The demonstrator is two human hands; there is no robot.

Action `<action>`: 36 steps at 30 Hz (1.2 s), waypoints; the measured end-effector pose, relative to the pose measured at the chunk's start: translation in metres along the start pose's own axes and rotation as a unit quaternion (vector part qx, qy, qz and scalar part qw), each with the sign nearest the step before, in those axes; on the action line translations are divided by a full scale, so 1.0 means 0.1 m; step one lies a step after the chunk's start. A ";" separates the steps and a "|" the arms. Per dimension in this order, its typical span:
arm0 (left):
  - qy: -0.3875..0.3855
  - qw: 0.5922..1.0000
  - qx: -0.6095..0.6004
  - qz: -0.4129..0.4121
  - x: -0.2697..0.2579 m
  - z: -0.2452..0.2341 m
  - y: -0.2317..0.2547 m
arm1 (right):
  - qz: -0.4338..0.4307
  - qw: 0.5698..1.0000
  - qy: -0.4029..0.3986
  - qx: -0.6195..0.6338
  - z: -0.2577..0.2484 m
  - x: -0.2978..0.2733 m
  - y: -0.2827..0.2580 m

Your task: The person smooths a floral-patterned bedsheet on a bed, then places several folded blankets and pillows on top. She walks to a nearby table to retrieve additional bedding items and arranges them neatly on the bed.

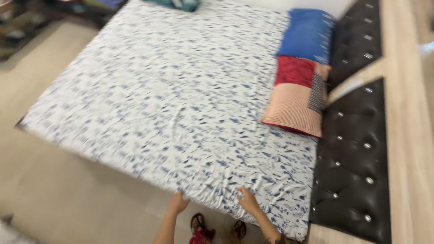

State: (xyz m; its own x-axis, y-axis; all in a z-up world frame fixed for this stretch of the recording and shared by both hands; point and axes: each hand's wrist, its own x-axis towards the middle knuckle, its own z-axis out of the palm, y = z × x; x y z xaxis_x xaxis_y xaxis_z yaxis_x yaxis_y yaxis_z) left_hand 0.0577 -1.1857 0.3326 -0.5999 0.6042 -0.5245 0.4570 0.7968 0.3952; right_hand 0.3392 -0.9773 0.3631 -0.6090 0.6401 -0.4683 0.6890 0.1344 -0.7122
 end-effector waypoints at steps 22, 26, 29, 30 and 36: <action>0.485 0.828 -0.270 0.080 -0.57 -5.49 -4.35 | -0.384 0.917 0.051 -0.099 1.42 1.05 -6.78; 0.464 0.826 -0.317 0.043 -0.88 -6.27 -4.64 | -0.391 0.917 0.035 -0.073 1.88 1.23 -7.51; 0.466 0.819 -0.333 0.030 -0.84 -6.71 -4.99 | -0.458 0.886 0.021 -0.072 2.32 1.78 -8.00; 0.469 0.817 -0.334 0.023 -0.79 -6.85 -5.15 | -0.467 0.883 0.004 -0.049 2.49 2.00 -8.19; 0.487 0.816 -0.311 -0.011 -0.18 -7.77 -6.28 | -0.393 0.899 -0.098 0.169 3.61 3.19 -9.51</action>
State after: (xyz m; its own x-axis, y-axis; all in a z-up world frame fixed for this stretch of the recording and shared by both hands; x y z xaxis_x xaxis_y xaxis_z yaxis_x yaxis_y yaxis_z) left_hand -0.7289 -1.6950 0.6792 -0.9793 0.0640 0.1922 0.1994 0.4704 0.8596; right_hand -0.6523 -1.1736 0.7026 -0.9355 0.2981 0.1896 -0.1227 0.2289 -0.9657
